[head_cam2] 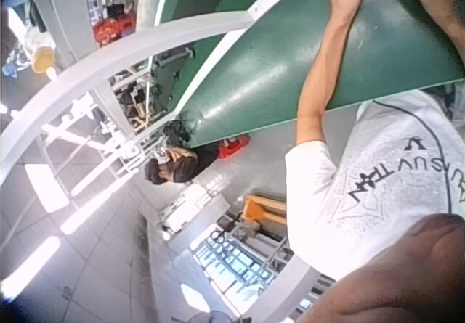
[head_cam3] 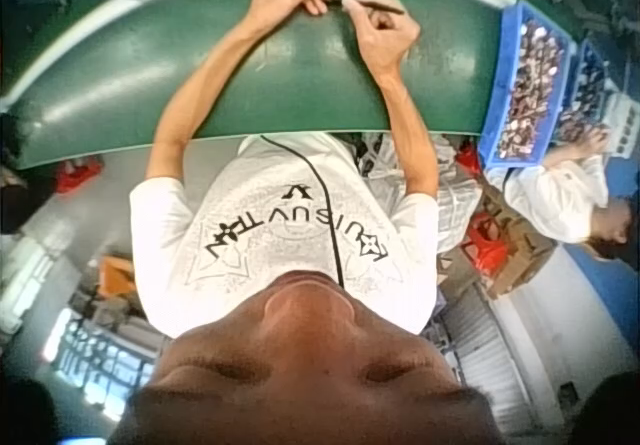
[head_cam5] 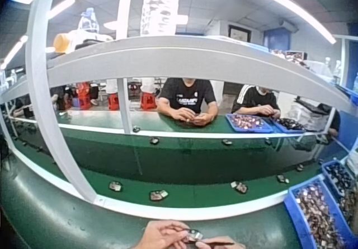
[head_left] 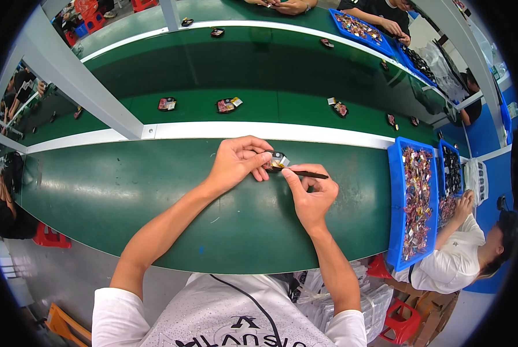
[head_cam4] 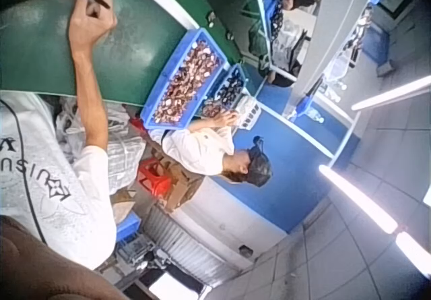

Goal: Assembling small electronic components and sensors onto a larger circuit board assembly on a factory production line.

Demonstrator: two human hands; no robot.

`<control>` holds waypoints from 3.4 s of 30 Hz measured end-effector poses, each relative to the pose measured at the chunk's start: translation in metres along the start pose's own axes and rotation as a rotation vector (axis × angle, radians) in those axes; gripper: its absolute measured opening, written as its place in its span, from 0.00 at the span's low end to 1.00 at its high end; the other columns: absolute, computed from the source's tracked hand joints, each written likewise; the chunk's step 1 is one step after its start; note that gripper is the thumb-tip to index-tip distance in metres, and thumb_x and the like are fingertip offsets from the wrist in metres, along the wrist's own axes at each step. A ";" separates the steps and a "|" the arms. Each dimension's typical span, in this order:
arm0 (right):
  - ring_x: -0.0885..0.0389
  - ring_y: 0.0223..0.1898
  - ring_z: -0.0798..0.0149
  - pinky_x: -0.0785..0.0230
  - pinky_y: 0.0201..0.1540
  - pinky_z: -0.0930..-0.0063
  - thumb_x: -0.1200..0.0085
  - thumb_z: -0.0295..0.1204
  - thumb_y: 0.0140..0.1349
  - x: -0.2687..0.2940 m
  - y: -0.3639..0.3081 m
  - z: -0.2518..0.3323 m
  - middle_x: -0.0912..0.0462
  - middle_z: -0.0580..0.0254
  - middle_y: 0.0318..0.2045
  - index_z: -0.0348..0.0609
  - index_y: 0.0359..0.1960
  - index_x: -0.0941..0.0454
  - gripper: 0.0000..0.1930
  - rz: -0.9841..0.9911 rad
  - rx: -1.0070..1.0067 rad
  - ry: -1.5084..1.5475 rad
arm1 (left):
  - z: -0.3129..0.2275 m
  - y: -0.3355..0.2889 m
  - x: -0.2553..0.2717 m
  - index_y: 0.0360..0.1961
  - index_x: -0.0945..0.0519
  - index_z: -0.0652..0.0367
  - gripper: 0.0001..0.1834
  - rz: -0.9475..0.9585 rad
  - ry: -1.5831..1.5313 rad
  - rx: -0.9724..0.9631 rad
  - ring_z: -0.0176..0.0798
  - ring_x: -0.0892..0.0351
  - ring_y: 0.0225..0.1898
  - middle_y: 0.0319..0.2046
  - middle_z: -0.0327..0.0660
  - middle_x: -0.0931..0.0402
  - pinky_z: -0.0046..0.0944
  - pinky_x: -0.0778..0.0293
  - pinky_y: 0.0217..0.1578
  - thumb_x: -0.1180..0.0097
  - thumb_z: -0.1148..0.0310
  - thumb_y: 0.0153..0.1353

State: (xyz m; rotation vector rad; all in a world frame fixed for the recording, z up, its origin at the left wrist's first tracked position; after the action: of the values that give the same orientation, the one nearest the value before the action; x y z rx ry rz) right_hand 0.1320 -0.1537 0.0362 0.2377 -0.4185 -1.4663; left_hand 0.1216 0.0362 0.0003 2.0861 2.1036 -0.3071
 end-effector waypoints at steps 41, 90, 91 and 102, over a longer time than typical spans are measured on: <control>0.38 0.11 0.76 0.44 0.17 0.79 0.27 0.22 0.51 0.011 0.002 0.011 0.10 0.67 0.29 0.43 0.31 0.14 0.08 0.111 0.330 -0.163 | 0.014 0.016 -0.023 0.39 0.18 0.69 0.06 -0.076 0.125 0.096 0.27 0.24 0.17 0.23 0.41 0.19 0.27 0.32 0.17 0.37 0.76 0.64; 0.40 0.19 0.87 0.53 0.21 0.86 0.31 0.19 0.60 0.079 0.035 -0.062 0.22 0.75 0.22 0.35 0.37 0.17 0.07 -0.019 -0.265 0.235 | 0.040 0.039 -0.083 0.51 0.19 0.70 0.12 0.012 0.098 -0.078 0.32 0.17 0.27 0.30 0.45 0.17 0.32 0.19 0.31 0.49 0.76 0.72; 0.40 0.19 0.87 0.53 0.21 0.86 0.31 0.19 0.60 0.080 0.035 -0.064 0.21 0.75 0.23 0.35 0.37 0.17 0.07 -0.021 -0.259 0.236 | 0.041 0.039 -0.084 0.51 0.19 0.70 0.12 0.013 0.098 -0.077 0.32 0.17 0.27 0.30 0.45 0.17 0.32 0.19 0.31 0.49 0.76 0.72; 0.14 0.35 0.69 0.23 0.39 0.80 0.35 0.16 0.61 0.093 0.037 -0.076 0.13 0.54 0.34 0.31 0.39 0.19 0.06 -0.006 -0.460 0.356 | 0.044 0.043 -0.103 0.52 0.20 0.71 0.12 0.032 0.165 -0.055 0.33 0.16 0.31 0.34 0.46 0.16 0.32 0.17 0.33 0.48 0.78 0.71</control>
State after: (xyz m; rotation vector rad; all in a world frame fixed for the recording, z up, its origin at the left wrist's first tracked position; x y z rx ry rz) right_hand 0.2020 -0.2497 -0.0053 0.1253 0.2092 -1.4488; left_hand 0.1650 -0.0741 -0.0168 2.1792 2.1380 -0.0741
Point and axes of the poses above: each hand's wrist, its own y-axis towards the middle knuckle, its own x-axis out of the back of the hand, z = x × y, the point moved 8 cm from there along y, towards the middle knuckle
